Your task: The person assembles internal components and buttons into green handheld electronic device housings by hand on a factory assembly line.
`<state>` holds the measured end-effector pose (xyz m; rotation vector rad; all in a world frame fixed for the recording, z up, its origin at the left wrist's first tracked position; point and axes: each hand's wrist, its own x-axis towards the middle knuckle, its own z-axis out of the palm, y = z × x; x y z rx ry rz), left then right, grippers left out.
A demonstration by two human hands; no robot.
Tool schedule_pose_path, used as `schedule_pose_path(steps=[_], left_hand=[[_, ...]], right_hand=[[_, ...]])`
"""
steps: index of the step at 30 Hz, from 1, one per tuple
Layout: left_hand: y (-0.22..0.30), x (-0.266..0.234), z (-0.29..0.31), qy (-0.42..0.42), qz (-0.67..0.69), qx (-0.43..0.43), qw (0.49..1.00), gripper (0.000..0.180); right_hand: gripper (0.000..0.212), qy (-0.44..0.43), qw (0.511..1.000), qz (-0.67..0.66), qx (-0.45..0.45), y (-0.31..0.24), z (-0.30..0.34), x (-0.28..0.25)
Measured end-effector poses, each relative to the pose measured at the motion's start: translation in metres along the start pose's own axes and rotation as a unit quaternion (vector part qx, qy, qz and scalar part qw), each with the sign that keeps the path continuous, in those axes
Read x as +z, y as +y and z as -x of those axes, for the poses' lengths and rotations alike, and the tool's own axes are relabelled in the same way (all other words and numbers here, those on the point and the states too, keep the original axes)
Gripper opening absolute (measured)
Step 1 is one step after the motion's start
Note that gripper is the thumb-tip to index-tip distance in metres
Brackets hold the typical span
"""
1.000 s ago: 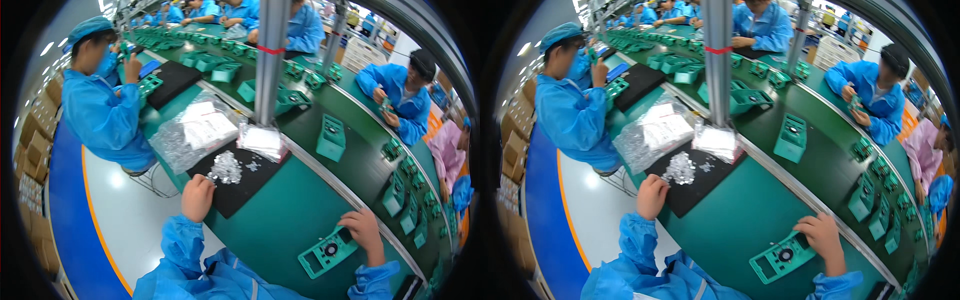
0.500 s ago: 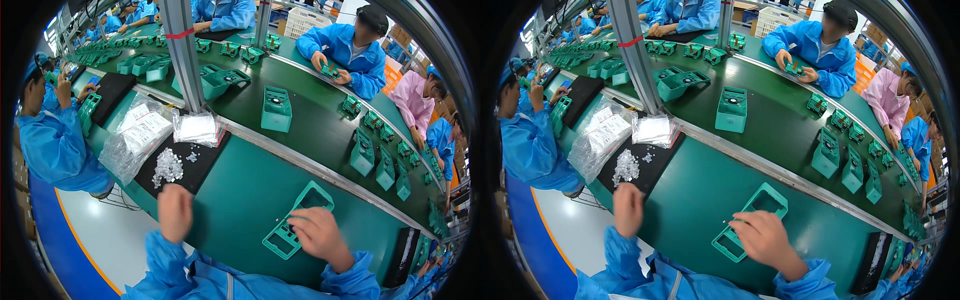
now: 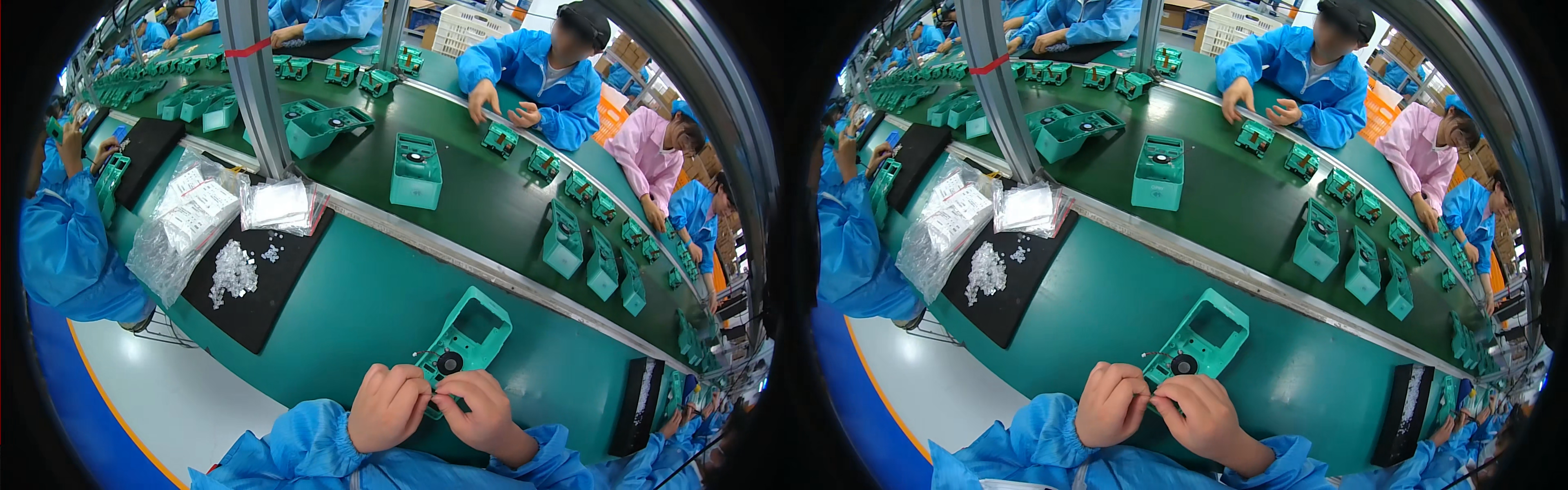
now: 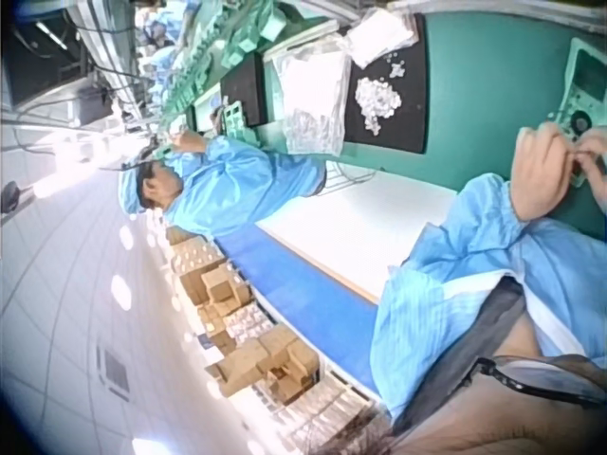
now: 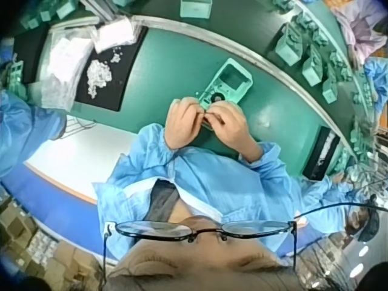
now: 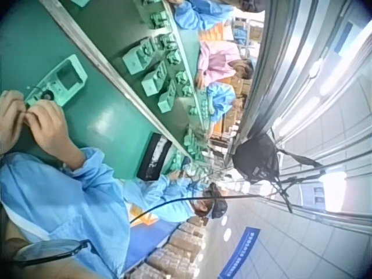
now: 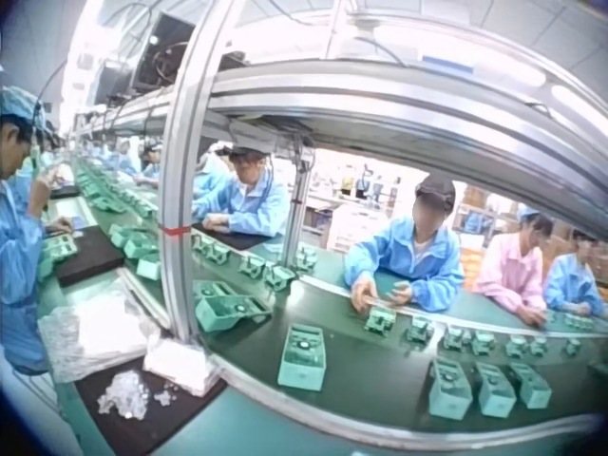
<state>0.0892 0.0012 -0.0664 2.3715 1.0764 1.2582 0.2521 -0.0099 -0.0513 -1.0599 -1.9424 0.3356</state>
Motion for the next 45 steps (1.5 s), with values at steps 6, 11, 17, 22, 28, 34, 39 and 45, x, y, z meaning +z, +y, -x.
schedule_pose_path(steps=[6, 11, 17, 22, 28, 34, 39, 45], left_hand=[[0.001, 0.008, 0.002, 0.026, 0.031, -0.023, 0.999, 0.018], [0.002, 0.015, 0.004, 0.049, 0.051, -0.05, 0.996, 0.017], [-0.001, 0.021, 0.006, 0.08, 0.068, -0.067, 0.992, 0.015], [-0.006, 0.016, 0.009, -0.022, 0.086, -0.029, 0.996, 0.023], [-0.017, 0.029, 0.042, -0.202, -0.02, 0.144, 0.968, 0.043], [-0.017, 0.03, 0.042, -0.225, -0.001, 0.121, 0.967, 0.044], [-0.018, 0.03, 0.041, -0.23, 0.002, 0.122, 0.966, 0.043], [-0.019, 0.033, 0.044, -0.221, 0.016, 0.112, 0.969, 0.042]], right_hand=[[0.016, 0.004, 1.0, -0.016, 0.018, 0.003, 0.004, 0.002], [0.015, 0.013, 0.996, -0.064, 0.066, 0.004, 0.009, 0.008], [0.012, -0.002, 0.991, -0.068, 0.117, 0.001, 0.005, 0.008], [0.008, -0.069, 0.986, 0.145, 0.049, 0.026, -0.021, -0.026], [0.009, -0.276, 0.911, 0.304, 0.031, 0.05, -0.055, -0.046], [0.008, -0.318, 0.877, 0.36, -0.022, 0.053, -0.055, -0.033], [0.006, -0.325, 0.865, 0.379, -0.048, 0.059, -0.055, -0.023], [0.005, -0.354, 0.852, 0.382, -0.047, 0.06, -0.06, -0.023]])
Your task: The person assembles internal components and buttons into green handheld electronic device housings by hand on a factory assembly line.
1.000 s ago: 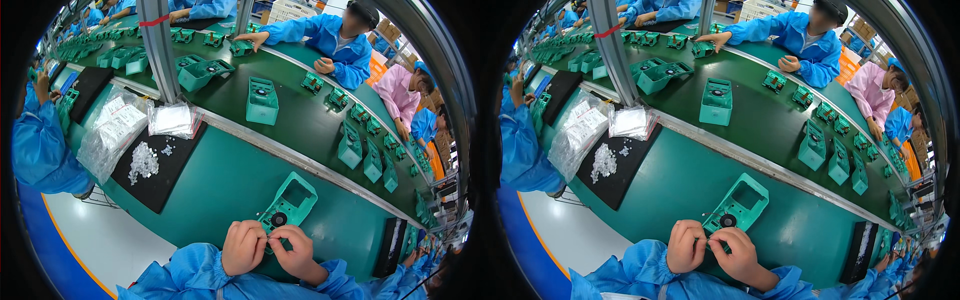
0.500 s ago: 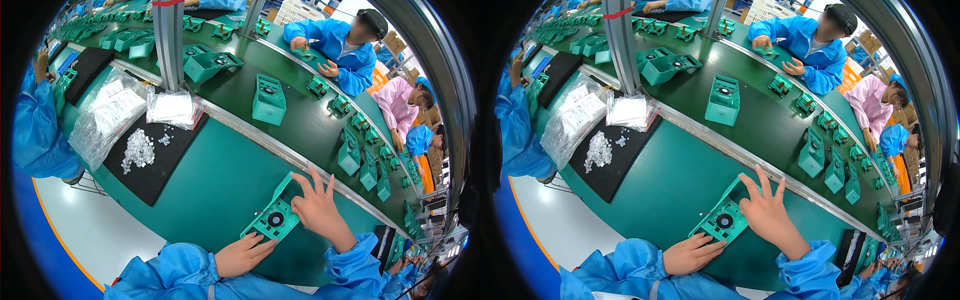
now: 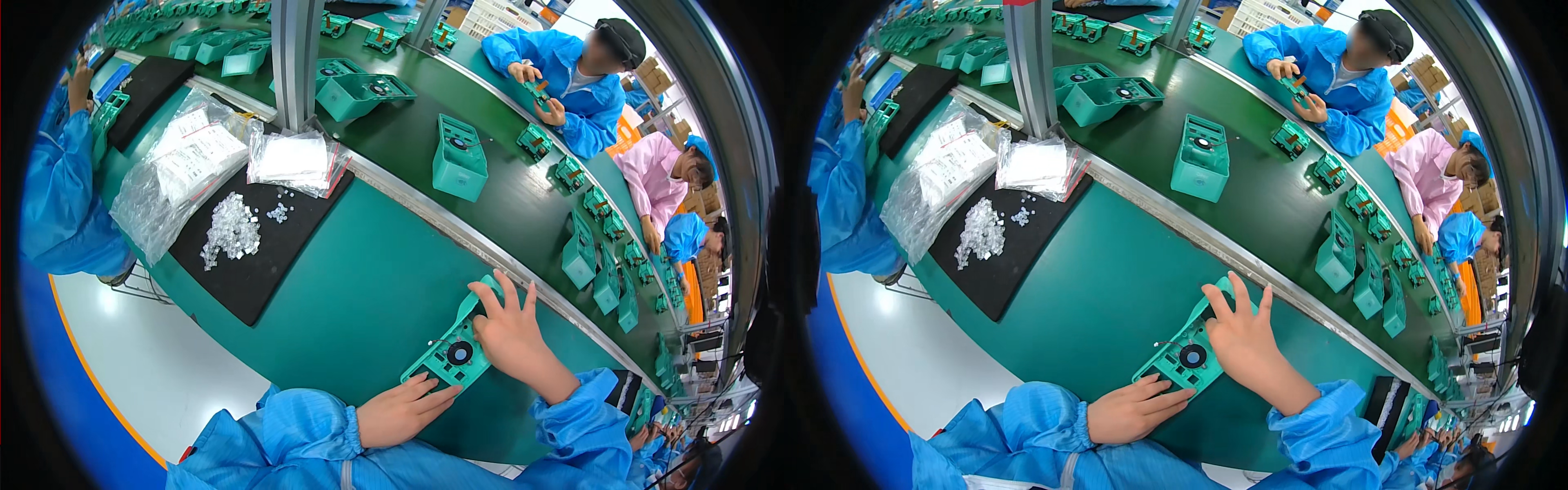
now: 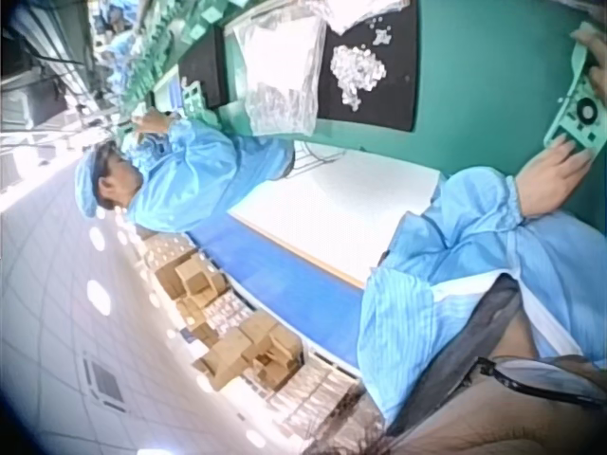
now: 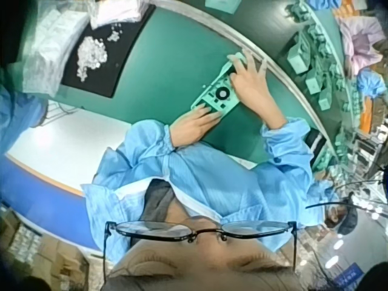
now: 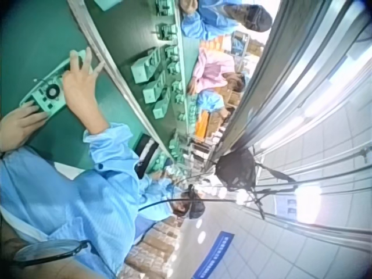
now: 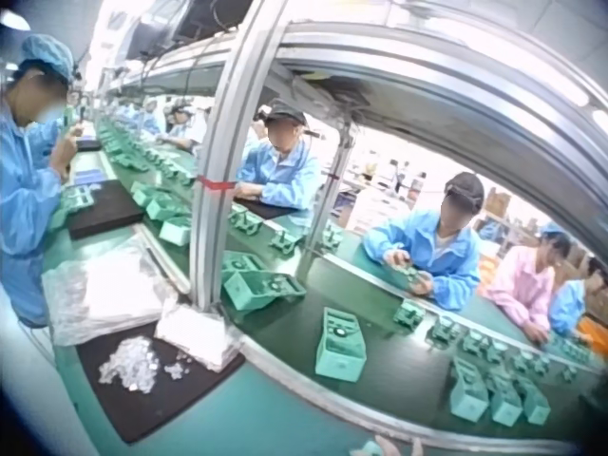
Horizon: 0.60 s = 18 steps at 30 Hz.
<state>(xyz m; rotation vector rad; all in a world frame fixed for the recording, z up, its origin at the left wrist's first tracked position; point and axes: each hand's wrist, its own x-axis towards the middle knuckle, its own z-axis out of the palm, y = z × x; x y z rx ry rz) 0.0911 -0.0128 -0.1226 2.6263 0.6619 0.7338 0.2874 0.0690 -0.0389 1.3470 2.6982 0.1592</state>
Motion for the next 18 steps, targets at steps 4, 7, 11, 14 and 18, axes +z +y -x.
schedule_pose_path(steps=[4, 7, 11, 14, 18], left_hand=[[-0.0006, 0.0007, 0.0015, 0.006, -0.002, 0.003, 1.0, 0.042], [-0.0011, -0.0003, 0.0008, 0.004, -0.01, 0.008, 1.0, 0.043], [-0.0009, -0.0017, 0.0003, 0.005, -0.011, 0.01, 1.0, 0.043], [-0.0008, -0.0022, 0.0002, 0.003, -0.014, 0.01, 1.0, 0.043], [-0.0013, 0.0002, 0.0003, 0.003, -0.014, 0.012, 1.0, 0.043]], right_hand=[[0.005, -0.004, 1.0, 0.0, -0.004, -0.0014, -0.0024, 0.0011], [0.005, 0.005, 1.0, 0.011, -0.008, -0.0015, -0.0032, 0.0018], [0.004, 0.014, 1.0, 0.015, -0.019, 0.0008, -0.0043, 0.0036], [0.003, 0.014, 1.0, 0.008, -0.017, 0.0017, -0.0043, 0.0034], [0.003, 0.009, 1.0, -0.004, 0.002, 0.0004, -0.0049, 0.0028]])
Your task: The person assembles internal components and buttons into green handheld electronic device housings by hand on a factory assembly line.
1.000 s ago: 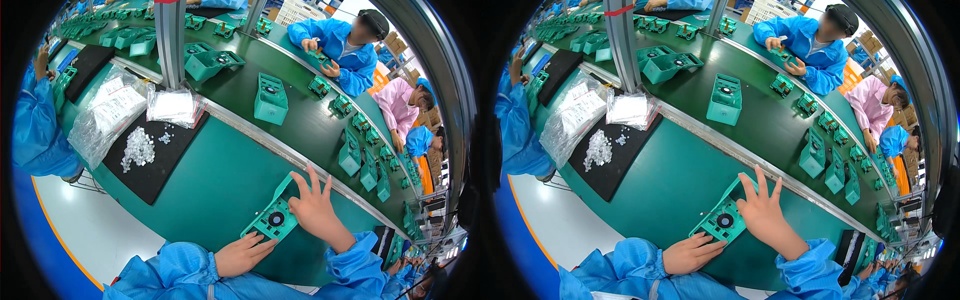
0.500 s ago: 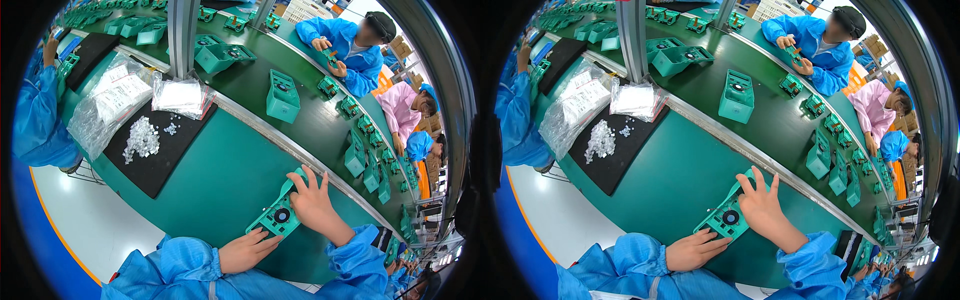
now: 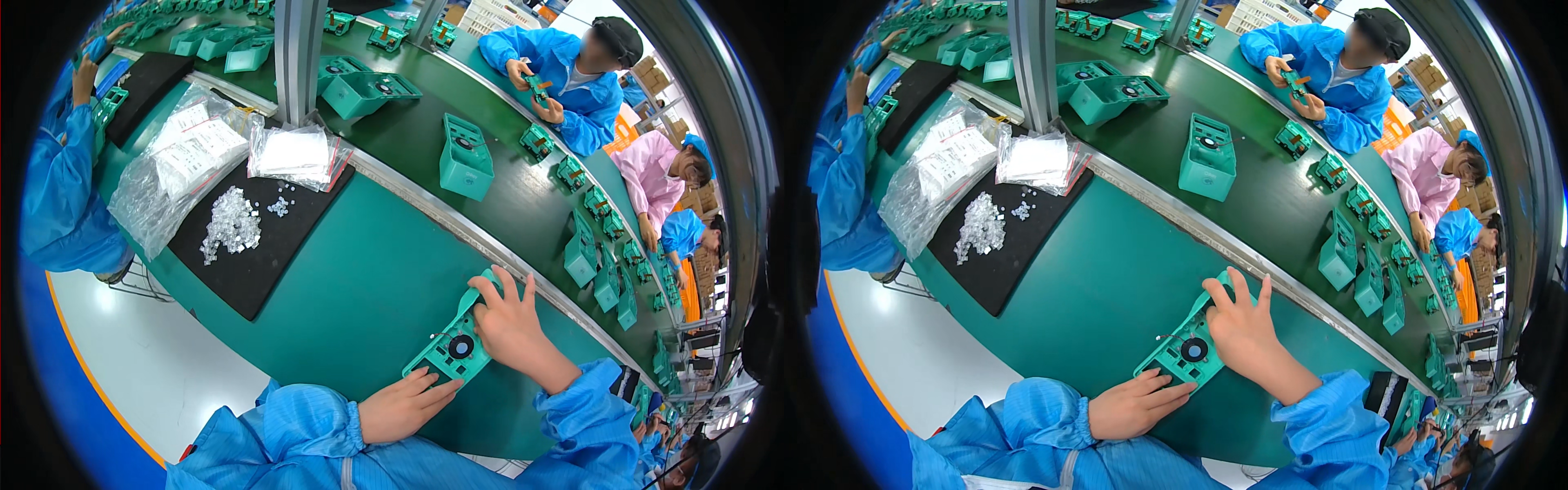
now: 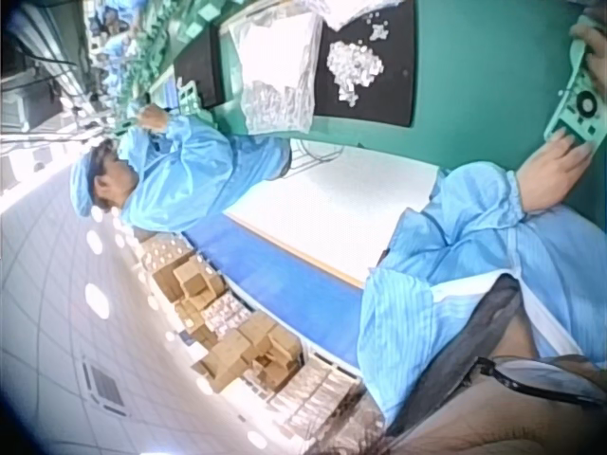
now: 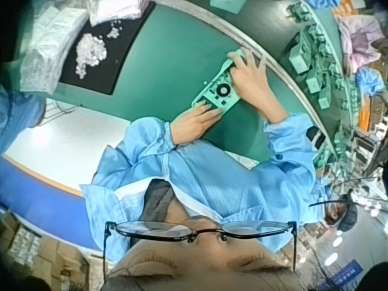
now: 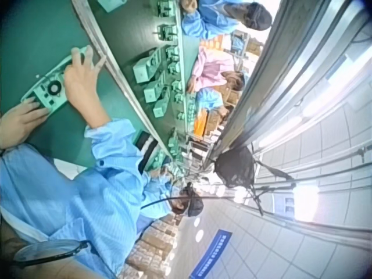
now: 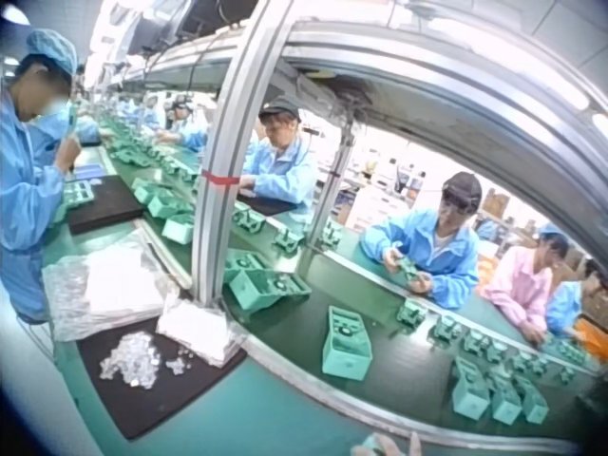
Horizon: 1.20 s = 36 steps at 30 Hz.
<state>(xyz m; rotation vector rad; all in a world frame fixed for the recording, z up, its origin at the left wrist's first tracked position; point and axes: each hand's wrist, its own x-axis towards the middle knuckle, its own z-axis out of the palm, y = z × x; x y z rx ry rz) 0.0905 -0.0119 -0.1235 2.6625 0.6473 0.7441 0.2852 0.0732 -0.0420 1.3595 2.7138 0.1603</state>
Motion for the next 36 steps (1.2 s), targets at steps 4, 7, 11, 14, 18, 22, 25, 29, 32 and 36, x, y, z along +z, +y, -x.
schedule_pose_path(steps=[4, 7, 11, 14, 18, 22, 25, 29, 32, 36], left_hand=[[-0.002, 0.001, 0.001, -0.004, 0.009, -0.003, 1.0, 0.044], [-0.002, 0.002, 0.001, -0.003, 0.018, -0.005, 1.0, 0.045], [-0.004, 0.003, 0.0, -0.008, 0.024, 0.001, 1.0, 0.045], [-0.003, 0.002, 0.0, -0.007, 0.027, 0.001, 1.0, 0.045], [-0.003, 0.004, 0.001, -0.005, 0.028, 0.002, 1.0, 0.046], [-0.004, 0.003, 0.0, -0.019, 0.03, -0.001, 0.999, 0.049], [-0.004, 0.003, 0.0, -0.023, 0.032, -0.001, 0.999, 0.05], [-0.005, 0.005, 0.0, -0.016, 0.028, -0.003, 0.999, 0.048], [-0.005, 0.005, 0.0, -0.017, 0.035, -0.004, 0.999, 0.047], [-0.005, 0.002, 0.0, -0.021, 0.036, -0.007, 0.999, 0.047]], right_hand=[[0.011, 0.034, 0.999, 0.022, 0.012, 0.0, -0.001, 0.006], [0.02, 0.012, 0.998, -0.014, 0.052, 0.004, -0.001, 0.004], [0.02, 0.027, 0.998, -0.022, 0.046, 0.006, -0.001, 0.011], [0.019, 0.015, 0.997, -0.057, 0.046, 0.007, -0.002, 0.012], [0.017, 0.036, 0.996, -0.08, 0.026, 0.007, 0.0, 0.019], [0.018, 0.051, 0.995, -0.076, 0.03, 0.007, 0.001, 0.019], [0.017, 0.025, 0.991, -0.124, 0.041, 0.013, 0.0, 0.015], [0.014, 0.025, 0.988, -0.149, 0.014, 0.02, 0.0, 0.013], [0.011, 0.025, 0.99, -0.141, -0.002, 0.022, -0.002, 0.012], [0.009, 0.011, 0.991, -0.135, -0.012, 0.026, -0.003, 0.009]])
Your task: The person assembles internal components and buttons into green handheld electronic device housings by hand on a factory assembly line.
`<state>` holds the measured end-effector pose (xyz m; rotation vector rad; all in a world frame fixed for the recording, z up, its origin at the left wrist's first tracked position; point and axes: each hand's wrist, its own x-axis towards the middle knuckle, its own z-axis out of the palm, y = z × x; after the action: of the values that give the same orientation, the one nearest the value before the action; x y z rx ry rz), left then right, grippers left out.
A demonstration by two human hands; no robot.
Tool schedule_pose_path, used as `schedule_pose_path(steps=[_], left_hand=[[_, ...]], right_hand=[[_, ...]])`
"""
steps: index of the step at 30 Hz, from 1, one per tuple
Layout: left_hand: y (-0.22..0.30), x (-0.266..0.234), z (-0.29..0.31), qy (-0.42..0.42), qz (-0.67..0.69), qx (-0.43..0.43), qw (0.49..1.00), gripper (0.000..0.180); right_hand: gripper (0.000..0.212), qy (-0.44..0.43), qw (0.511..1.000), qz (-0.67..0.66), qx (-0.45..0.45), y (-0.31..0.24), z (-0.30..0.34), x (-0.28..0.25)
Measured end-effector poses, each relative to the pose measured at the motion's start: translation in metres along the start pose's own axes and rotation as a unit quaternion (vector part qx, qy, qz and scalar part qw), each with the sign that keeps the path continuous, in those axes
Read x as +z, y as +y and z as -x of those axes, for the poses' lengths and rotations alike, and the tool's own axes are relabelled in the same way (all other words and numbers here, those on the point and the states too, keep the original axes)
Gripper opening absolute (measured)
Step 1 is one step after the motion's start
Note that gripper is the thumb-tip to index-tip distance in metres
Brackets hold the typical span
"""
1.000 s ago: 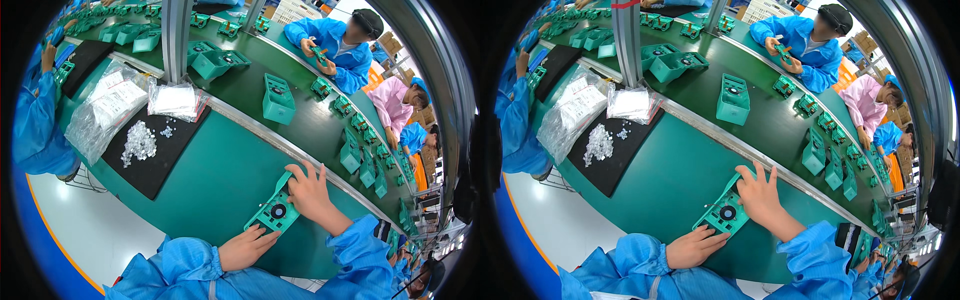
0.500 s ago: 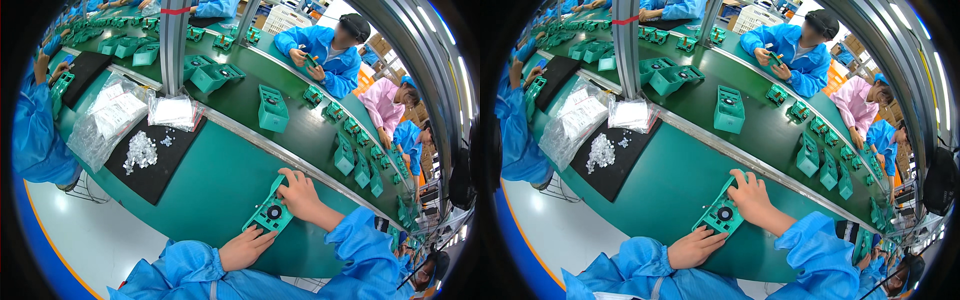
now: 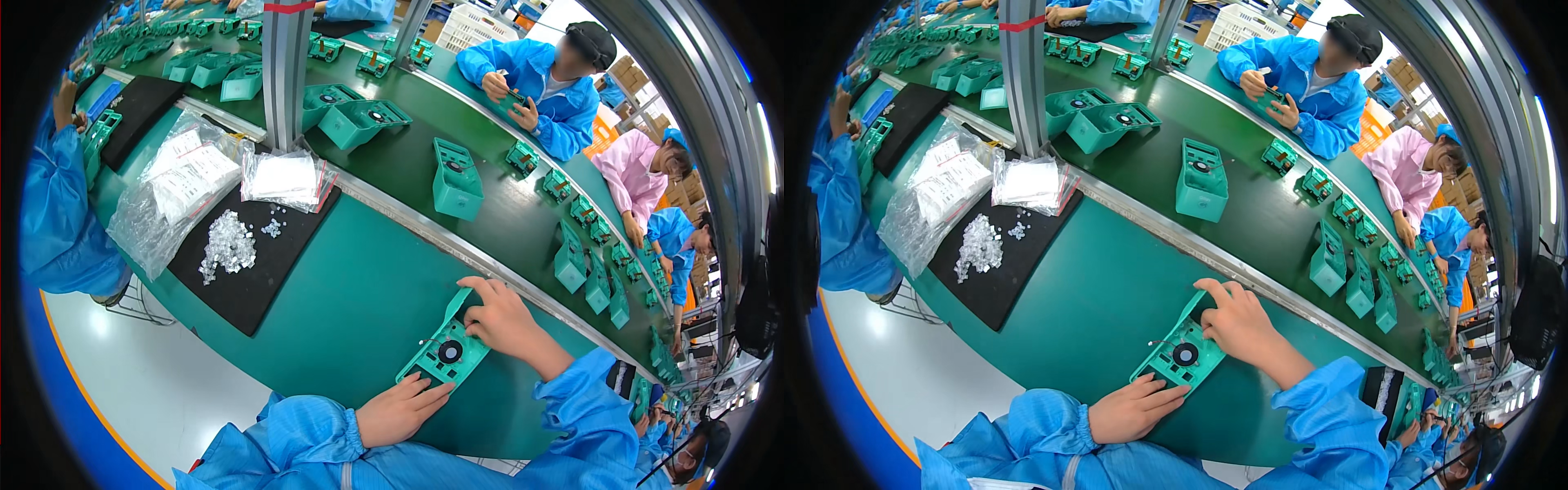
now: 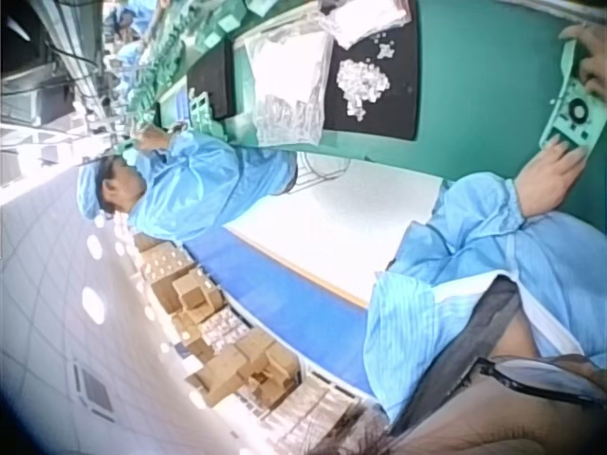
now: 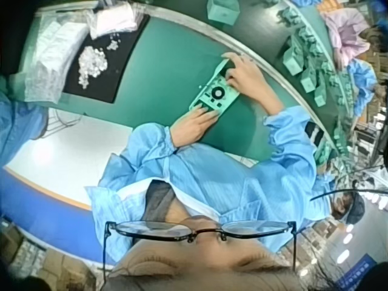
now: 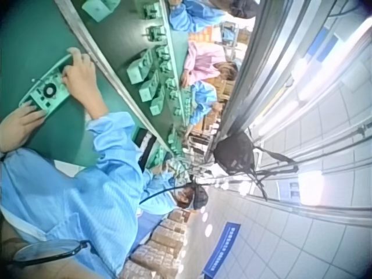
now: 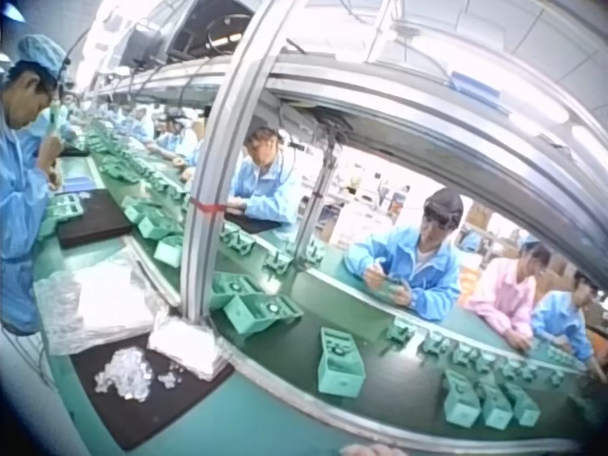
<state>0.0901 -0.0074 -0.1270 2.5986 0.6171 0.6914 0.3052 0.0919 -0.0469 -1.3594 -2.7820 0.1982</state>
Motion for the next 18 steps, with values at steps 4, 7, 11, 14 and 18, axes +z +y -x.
schedule_pose_path(steps=[4, 7, 11, 14, 18], left_hand=[[-0.0002, -0.0006, 0.0002, -0.003, 0.001, -0.004, 1.0, 0.047], [-0.0005, -0.0007, 0.0004, -0.004, 0.003, -0.004, 1.0, 0.047], [-0.0003, 0.0007, 0.0013, -0.003, 0.005, -0.004, 1.0, 0.047], [-0.0003, 0.0005, 0.0009, -0.001, 0.005, 0.0, 1.0, 0.046], [0.0, 0.0032, 0.0003, 0.02, 0.003, 0.005, 1.0, 0.043]], right_hand=[[0.006, -0.009, 1.0, 0.013, -0.005, 0.0015, -0.0004, -0.0019], [0.005, -0.011, 1.0, 0.009, -0.004, 0.0001, -0.0003, -0.0032], [0.006, -0.015, 1.0, 0.004, -0.004, -0.0021, 0.0003, -0.0042], [0.007, -0.015, 1.0, -0.002, 0.0, -0.0021, 0.0007, -0.004], [0.006, 0.018, 1.0, 0.0, -0.015, 0.0018, 0.0027, -0.0059]])
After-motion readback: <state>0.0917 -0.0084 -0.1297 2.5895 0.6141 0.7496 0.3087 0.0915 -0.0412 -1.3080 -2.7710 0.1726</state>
